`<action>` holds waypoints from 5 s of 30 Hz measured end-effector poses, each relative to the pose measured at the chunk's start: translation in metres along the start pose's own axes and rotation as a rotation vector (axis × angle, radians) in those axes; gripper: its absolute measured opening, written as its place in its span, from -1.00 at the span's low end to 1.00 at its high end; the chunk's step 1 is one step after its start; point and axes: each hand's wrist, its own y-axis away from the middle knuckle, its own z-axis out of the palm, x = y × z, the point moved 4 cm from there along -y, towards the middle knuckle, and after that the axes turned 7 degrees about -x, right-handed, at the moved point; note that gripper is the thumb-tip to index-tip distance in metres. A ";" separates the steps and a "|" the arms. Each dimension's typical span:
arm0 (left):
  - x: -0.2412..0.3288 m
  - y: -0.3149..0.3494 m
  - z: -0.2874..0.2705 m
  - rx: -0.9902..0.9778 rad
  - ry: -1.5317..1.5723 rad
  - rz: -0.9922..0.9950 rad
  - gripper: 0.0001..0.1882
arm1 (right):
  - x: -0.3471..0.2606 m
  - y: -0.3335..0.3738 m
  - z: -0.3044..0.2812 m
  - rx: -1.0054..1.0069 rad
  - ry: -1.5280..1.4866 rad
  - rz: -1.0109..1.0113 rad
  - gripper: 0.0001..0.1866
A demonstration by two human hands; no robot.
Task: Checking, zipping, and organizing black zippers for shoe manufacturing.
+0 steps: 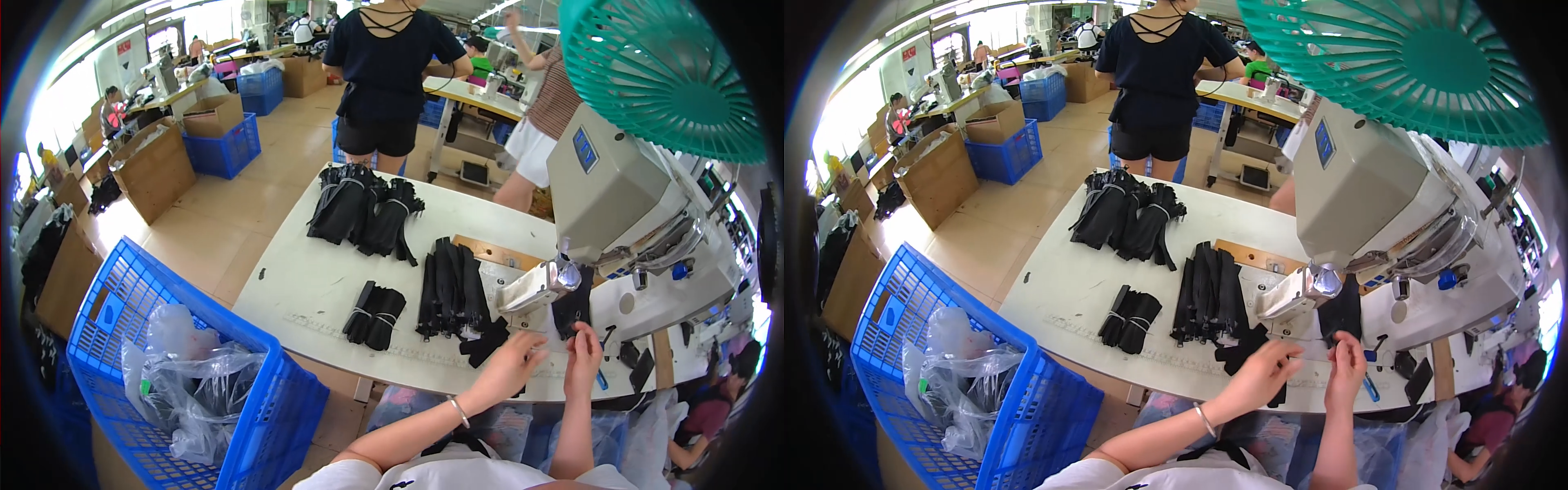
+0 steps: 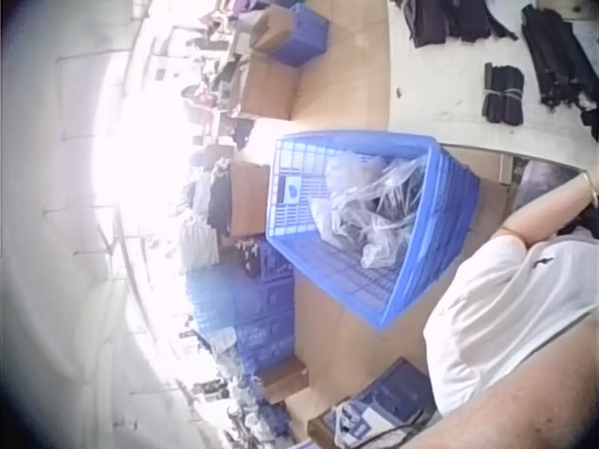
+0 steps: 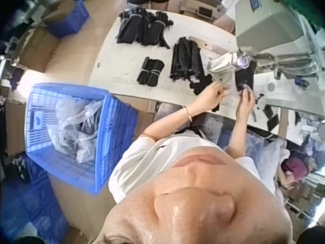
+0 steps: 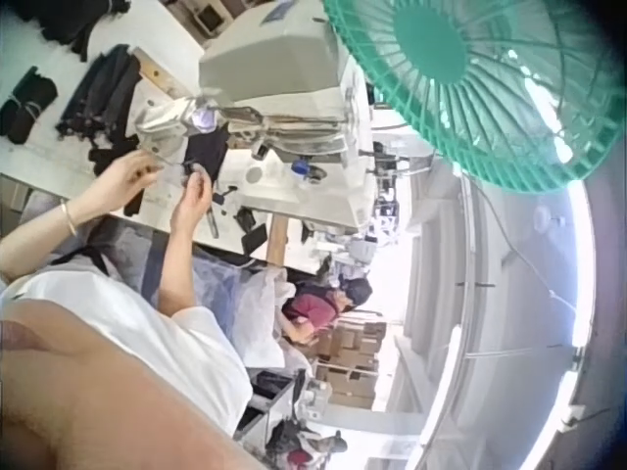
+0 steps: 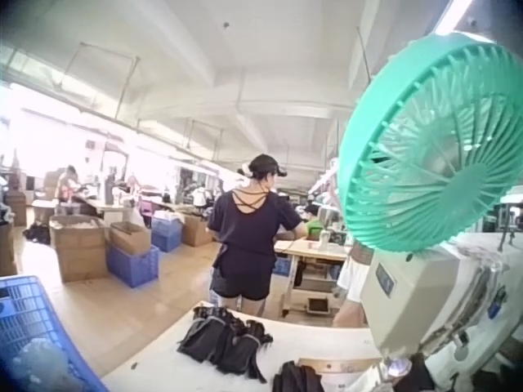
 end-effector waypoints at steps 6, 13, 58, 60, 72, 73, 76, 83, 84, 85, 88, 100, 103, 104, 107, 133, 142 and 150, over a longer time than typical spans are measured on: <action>-0.020 -0.021 0.029 -0.197 0.276 -0.321 -0.54 | -0.009 0.045 0.032 -0.030 0.154 -0.020 -0.76; -0.042 -0.028 0.034 -0.229 0.696 -0.600 -0.39 | -0.009 0.059 0.017 -0.256 0.235 0.061 -0.77; -0.025 0.017 -0.037 0.175 -0.961 -0.329 -0.69 | 0.007 0.073 -0.027 -0.365 -0.013 0.599 -0.96; -0.025 0.020 -0.034 0.187 -0.944 -0.305 -0.76 | 0.006 0.077 -0.023 -0.407 0.077 0.606 -0.96; -0.006 0.037 -0.051 0.318 0.348 -0.516 -0.81 | -0.015 0.051 0.031 -0.505 0.096 0.432 -0.87; -0.006 0.035 -0.052 0.318 0.385 -0.570 -0.79 | -0.024 0.042 0.043 -0.550 0.083 0.401 -0.88; -0.013 0.029 -0.052 0.270 0.492 -0.633 -0.79 | -0.030 0.022 0.066 -0.614 0.048 0.278 -0.86; -0.014 0.015 -0.040 0.150 0.507 -0.598 -0.79 | 0.003 0.013 0.069 -0.689 0.160 0.275 -0.84; -0.015 0.015 -0.040 0.147 0.527 -0.588 -0.78 | -0.002 0.015 0.070 -0.668 0.123 0.338 -0.85; -0.015 0.016 -0.040 0.143 0.546 -0.578 -0.78 | -0.004 0.017 0.070 -0.647 0.085 0.400 -0.86; -0.001 0.009 -0.034 0.173 0.582 -0.541 -0.76 | -0.005 0.016 0.065 -0.673 0.100 0.371 -0.88; 0.002 -0.004 -0.032 0.115 0.232 -0.549 -0.71 | -0.003 0.009 0.057 -0.690 -0.008 0.480 -0.76; 0.003 -0.005 -0.032 0.119 0.226 -0.559 -0.71 | -0.002 0.009 0.056 -0.764 0.034 0.535 -0.74; 0.003 -0.005 -0.031 0.117 0.225 -0.559 -0.71 | -0.002 0.009 0.056 -0.762 0.033 0.534 -0.74; 0.004 -0.008 -0.029 0.117 0.228 -0.555 -0.71 | -0.001 0.009 0.055 -0.727 -0.025 0.520 -0.74; 0.023 -0.077 -0.028 0.042 0.406 -0.507 -0.79 | -0.045 0.027 0.058 -0.415 -0.107 0.316 -0.88; 0.039 -0.095 -0.035 0.068 0.403 -0.398 -0.79 | -0.055 0.010 0.068 -0.398 -0.152 0.240 -0.86; 0.029 -0.098 -0.032 -0.043 0.441 -0.452 -0.78 | -0.045 0.011 0.066 -0.371 -0.142 0.247 -0.84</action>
